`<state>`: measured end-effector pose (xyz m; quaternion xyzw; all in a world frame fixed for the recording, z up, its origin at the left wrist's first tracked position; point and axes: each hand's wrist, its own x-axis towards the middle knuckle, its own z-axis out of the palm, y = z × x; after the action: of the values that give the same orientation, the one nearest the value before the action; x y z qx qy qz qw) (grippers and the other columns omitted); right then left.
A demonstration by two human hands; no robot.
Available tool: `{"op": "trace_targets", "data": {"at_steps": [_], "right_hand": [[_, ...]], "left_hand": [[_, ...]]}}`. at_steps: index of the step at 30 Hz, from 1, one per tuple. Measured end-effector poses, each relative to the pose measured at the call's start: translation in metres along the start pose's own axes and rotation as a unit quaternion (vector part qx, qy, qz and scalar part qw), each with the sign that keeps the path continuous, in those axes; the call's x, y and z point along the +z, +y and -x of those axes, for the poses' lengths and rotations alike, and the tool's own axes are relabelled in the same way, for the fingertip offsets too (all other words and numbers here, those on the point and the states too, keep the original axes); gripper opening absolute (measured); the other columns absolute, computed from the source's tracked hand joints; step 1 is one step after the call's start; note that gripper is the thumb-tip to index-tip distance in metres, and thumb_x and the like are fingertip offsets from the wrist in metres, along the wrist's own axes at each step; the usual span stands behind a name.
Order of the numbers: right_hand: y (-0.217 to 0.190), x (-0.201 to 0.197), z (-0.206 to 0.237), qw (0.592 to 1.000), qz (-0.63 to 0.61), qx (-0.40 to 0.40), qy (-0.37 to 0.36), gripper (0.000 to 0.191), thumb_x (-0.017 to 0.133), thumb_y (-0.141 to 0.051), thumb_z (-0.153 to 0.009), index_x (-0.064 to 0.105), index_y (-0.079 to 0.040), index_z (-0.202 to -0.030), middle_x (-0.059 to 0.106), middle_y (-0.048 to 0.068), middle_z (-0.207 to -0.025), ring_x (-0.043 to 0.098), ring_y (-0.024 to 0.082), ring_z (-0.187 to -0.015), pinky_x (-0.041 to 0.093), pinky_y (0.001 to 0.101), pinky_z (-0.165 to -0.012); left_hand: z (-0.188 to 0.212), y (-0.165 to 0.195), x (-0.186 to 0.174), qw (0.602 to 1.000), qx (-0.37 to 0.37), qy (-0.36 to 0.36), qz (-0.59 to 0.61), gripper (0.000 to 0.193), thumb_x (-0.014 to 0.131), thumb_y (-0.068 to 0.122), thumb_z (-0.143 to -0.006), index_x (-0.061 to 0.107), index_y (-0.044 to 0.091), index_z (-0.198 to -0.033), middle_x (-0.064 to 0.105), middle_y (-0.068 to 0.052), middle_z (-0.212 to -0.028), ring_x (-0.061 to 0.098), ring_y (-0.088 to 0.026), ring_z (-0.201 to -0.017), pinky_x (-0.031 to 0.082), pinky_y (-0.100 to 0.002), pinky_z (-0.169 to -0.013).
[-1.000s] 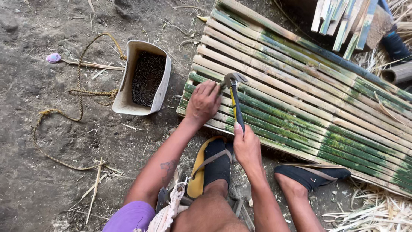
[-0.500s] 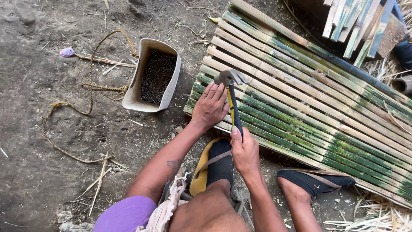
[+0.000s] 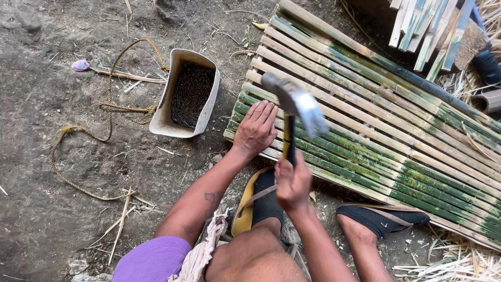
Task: The person arranges bamboo strips on a frame and secures them with nails using a hammer. They repeatedly pick up nails from a container and hammer them into the bamboo structure.
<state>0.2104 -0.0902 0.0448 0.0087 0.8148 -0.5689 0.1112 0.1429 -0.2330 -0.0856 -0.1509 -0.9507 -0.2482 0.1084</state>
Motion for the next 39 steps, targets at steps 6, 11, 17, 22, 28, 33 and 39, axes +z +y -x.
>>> {"op": "trace_targets", "data": {"at_steps": [6, 11, 17, 22, 28, 33, 39], "right_hand": [[0.012, 0.009, -0.036, 0.994, 0.101, 0.042, -0.017, 0.031, 0.052, -0.03, -0.11, 0.062, -0.001, -0.103, 0.053, -0.003, -0.066, 0.05, 0.007, -0.058, 0.04, 0.0257, -0.052], [-0.004, -0.01, -0.003, 0.96, -0.276, -0.045, 0.01, 0.028, 0.05, -0.03, -0.113, 0.052, -0.002, -0.109, 0.05, -0.002, -0.076, 0.047, 0.006, -0.064, 0.037, 0.0249, -0.056], [0.017, -0.001, -0.048, 0.972, 0.208, 0.068, -0.086, 0.033, 0.053, -0.032, -0.108, 0.059, -0.002, -0.096, 0.052, -0.001, -0.059, 0.049, 0.01, -0.052, 0.037, 0.0265, -0.051], [0.018, -0.016, -0.028, 0.999, 0.035, -0.019, -0.023, 0.036, 0.049, -0.036, -0.106, 0.058, -0.003, -0.094, 0.058, 0.009, -0.061, 0.057, 0.021, -0.051, 0.043, 0.0357, -0.05], [0.044, 0.01, -0.031, 0.989, 0.12, 0.035, -0.076, 0.033, 0.049, -0.035, -0.102, 0.057, -0.003, -0.096, 0.061, 0.023, -0.066, 0.06, 0.043, -0.062, 0.044, 0.0498, -0.057], [0.071, 0.013, -0.021, 0.972, 0.193, 0.106, -0.079, 0.035, 0.051, -0.036, -0.103, 0.057, -0.002, -0.098, 0.064, 0.027, -0.071, 0.064, 0.05, -0.072, 0.047, 0.0546, -0.063], [0.077, 0.009, -0.005, 0.98, 0.157, 0.113, -0.055, 0.037, 0.051, -0.037, -0.103, 0.06, -0.002, -0.094, 0.063, 0.024, -0.07, 0.063, 0.046, -0.069, 0.048, 0.0506, -0.062]], "left_hand": [[0.002, -0.003, 0.003, 1.0, 0.014, 0.0, -0.007, 0.05, 0.062, 0.021, -0.091, 0.06, -0.005, -0.133, 0.059, -0.022, -0.143, 0.052, -0.034, -0.14, 0.034, -0.046, -0.124], [0.004, 0.0, 0.005, 1.0, 0.0, 0.006, -0.004, 0.053, 0.058, 0.019, -0.091, 0.059, -0.003, -0.139, 0.06, -0.02, -0.143, 0.052, -0.033, -0.139, 0.035, -0.045, -0.122], [0.013, -0.002, -0.001, 1.0, 0.016, 0.008, 0.01, 0.05, 0.061, 0.017, -0.091, 0.062, -0.004, -0.137, 0.06, -0.02, -0.144, 0.051, -0.034, -0.14, 0.035, -0.045, -0.121], [0.045, 0.003, -0.025, 0.996, -0.006, 0.054, 0.068, 0.035, 0.063, -0.001, -0.09, 0.069, -0.001, -0.125, 0.068, -0.017, -0.133, 0.06, -0.03, -0.134, 0.046, -0.046, -0.121], [0.046, -0.062, -0.073, 0.952, -0.238, 0.191, 0.035, 0.027, 0.062, -0.003, -0.094, 0.072, 0.003, -0.118, 0.072, -0.017, -0.118, 0.066, -0.032, -0.115, 0.055, -0.042, -0.102], [0.006, -0.142, -0.082, 0.927, -0.364, -0.063, 0.07, 0.035, 0.072, 0.01, -0.085, 0.069, -0.001, -0.118, 0.069, -0.026, -0.115, 0.066, -0.042, -0.105, 0.052, -0.049, -0.09], [0.006, -0.135, -0.089, 0.908, -0.404, -0.105, 0.031, 0.019, 0.068, 0.014, -0.095, 0.079, 0.012, -0.111, 0.074, -0.019, -0.113, 0.071, -0.039, -0.102, 0.056, -0.048, -0.091]]}}
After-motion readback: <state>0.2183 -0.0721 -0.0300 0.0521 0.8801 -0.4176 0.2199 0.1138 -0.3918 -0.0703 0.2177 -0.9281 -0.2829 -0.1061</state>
